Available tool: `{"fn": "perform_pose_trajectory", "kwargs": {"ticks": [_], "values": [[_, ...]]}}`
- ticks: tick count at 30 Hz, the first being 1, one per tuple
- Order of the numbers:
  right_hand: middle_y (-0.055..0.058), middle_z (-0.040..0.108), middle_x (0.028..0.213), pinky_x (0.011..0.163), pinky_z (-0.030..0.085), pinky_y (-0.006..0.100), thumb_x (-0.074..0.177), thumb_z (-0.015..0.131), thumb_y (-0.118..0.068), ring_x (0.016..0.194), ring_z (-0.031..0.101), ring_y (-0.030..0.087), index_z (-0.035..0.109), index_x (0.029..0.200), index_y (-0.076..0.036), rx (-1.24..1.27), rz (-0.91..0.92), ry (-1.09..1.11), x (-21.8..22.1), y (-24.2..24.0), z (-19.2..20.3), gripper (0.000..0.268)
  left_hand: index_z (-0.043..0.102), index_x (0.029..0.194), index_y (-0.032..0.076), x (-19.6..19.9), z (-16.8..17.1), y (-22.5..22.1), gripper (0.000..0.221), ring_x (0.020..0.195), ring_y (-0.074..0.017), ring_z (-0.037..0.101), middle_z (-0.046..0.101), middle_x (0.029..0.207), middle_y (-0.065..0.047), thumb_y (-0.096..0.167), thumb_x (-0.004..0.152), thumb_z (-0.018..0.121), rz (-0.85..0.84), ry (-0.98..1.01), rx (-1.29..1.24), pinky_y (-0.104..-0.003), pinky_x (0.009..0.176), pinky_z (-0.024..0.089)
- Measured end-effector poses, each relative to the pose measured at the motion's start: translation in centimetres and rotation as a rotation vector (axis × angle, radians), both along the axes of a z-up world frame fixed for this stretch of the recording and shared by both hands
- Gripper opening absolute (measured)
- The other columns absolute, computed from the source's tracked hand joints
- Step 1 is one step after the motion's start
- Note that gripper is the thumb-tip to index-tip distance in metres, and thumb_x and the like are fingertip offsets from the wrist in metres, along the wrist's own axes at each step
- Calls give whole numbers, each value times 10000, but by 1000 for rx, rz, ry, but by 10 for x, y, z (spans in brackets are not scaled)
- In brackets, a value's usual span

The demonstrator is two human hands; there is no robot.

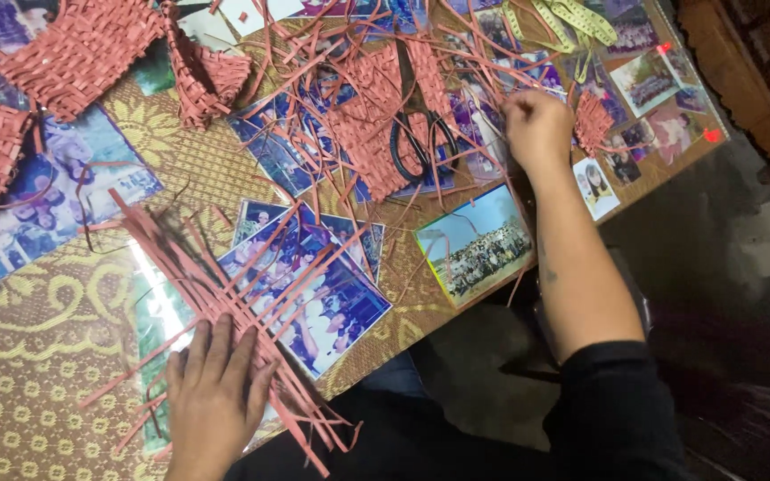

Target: Weaving pink plastic strips together on a table to create a mat or bag component

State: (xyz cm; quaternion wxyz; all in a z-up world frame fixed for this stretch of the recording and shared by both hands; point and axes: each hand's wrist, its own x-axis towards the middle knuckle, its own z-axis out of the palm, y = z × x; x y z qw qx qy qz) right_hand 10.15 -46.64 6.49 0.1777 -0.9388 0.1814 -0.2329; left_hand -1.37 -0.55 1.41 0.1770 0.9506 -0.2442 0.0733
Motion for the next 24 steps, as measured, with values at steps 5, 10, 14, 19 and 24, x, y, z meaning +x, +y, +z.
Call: {"fn": "perform_pose_trajectory", "kwargs": {"ticks": [5, 10, 14, 19, 24], "values": [[66, 652, 695, 648, 490, 349, 662, 522, -50, 639, 613, 235, 685, 681, -97, -232, 180, 41, 38, -35, -24, 171, 545, 1109, 164, 0, 1, -2, 471, 1208, -304, 411, 461, 1276, -93, 453, 747, 460, 21, 10, 0, -484, 908, 335], [147, 638, 850, 698, 485, 390, 697, 540, -220, 832, 601, 327, 667, 862, -146, -421, -360, 630, 52, -22, -39, 222, 545, 1092, 176, 0, 2, -1, 445, 1211, -294, 400, 446, 1285, -87, 440, 741, 474, 23, 11, -7, -467, 897, 338], [113, 637, 719, 623, 466, 426, 699, 705, -439, 724, 608, 320, 677, 725, -195, -203, -327, 441, 38, -29, -7, 247, 545, 1088, 164, 1, 1, -1, 439, 1200, -302, 404, 438, 1287, -85, 429, 744, 484, 19, 5, -19, -483, 887, 350], [43, 616, 946, 900, 378, 380, 763, 669, -136, 909, 553, 171, 620, 819, -154, 154, -217, 448, 5, 21, 103, 76, 555, 1076, 174, 2, -1, 0, 422, 1188, -297, 413, 444, 1279, -88, 428, 744, 494, 26, -13, -45, -475, 887, 333], [1, 596, 818, 624, 430, 154, 896, 616, -95, 702, 549, 32, 571, 904, -131, 406, 189, 201, -14, 2, 127, 58, 551, 1083, 164, 2, 1, 0, 434, 1200, -293, 389, 424, 1293, -83, 431, 746, 488, 31, 39, -62, -485, 914, 310]]}}
